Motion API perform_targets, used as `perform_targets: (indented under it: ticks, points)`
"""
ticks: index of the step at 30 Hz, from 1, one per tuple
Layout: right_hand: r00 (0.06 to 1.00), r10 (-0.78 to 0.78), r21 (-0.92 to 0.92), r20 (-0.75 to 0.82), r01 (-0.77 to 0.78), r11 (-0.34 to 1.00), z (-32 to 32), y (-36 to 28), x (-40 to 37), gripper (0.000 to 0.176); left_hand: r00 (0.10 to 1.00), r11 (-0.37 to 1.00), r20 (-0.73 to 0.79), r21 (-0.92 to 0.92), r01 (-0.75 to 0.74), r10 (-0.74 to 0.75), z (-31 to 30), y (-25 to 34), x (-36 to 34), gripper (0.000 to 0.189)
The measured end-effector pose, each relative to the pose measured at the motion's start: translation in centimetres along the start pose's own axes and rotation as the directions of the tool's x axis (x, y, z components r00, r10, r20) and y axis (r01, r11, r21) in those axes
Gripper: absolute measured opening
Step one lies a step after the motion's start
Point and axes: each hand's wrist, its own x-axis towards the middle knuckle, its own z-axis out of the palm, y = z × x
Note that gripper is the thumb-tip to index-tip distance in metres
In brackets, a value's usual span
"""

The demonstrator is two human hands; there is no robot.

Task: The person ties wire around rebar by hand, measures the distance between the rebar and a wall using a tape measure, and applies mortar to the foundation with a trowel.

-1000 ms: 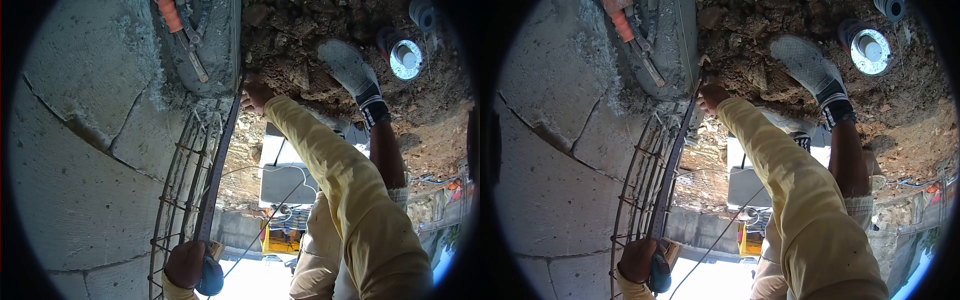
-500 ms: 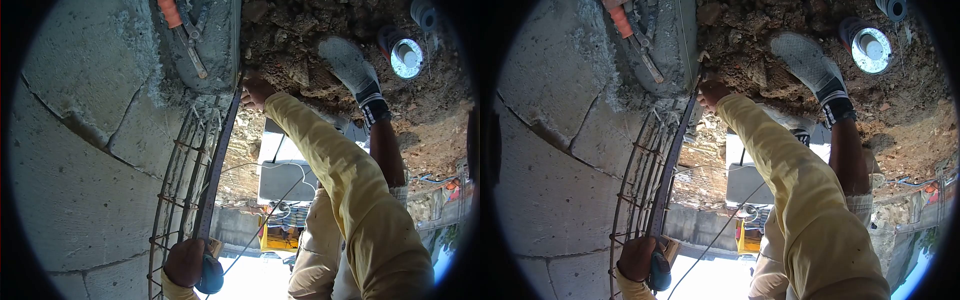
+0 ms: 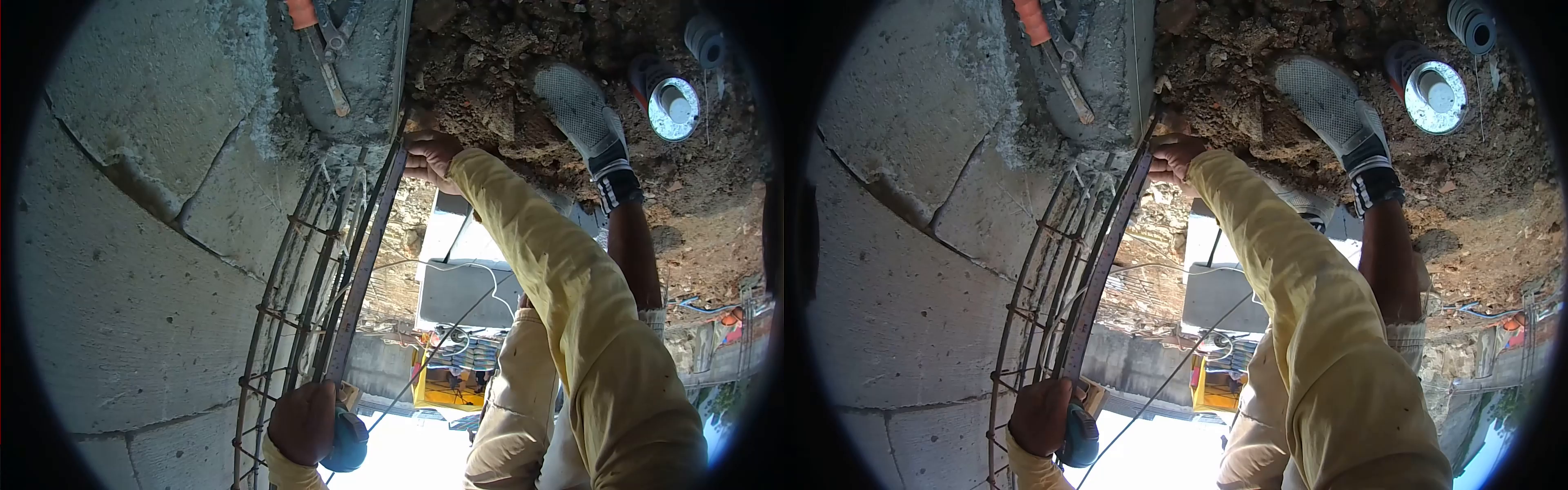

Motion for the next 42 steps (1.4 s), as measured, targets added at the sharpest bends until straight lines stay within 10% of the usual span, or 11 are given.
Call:
perform_targets:
  ticks: [21,25,28,37,42]
  points:
    - [0.998,-0.057,-0.146,0.022,0.059,0.987,0.2,0.0,0.6,0.023,0.948,0.898,0.025,-0.313,0.308,-0.316,0.0,0.2,-0.1,0.028]
    - [0.996,-0.088,-0.189,0.028,0.092,0.978,0.1,0.0,0.9,0.025,0.993,0.991,-0.069,0.094,-0.092,0.099,0.3,-1.0,-0.3,0.017]
    - [0.995,-0.09,-0.214,0.031,0.094,0.972,-0.6,0.2,1.7,0.026,0.975,0.984,-0.133,0.048,-0.173,0.178,0.0,-0.9,-0.2,0.016]
    - [0.996,0.0,-0.117,-0.087,-0.011,0.993,2.1,-1.8,-0.8,0.042,0.989,0.998,0.132,0.009,0.062,-0.062,-1.4,-0.8,0.1,0.017]
    - [0.992,-0.091,-0.173,-0.09,0.075,0.982,2.8,-2.2,-1.5,0.048,0.987,0.988,-0.074,0.08,-0.135,0.141,-1.3,-0.7,0.2,0.014]
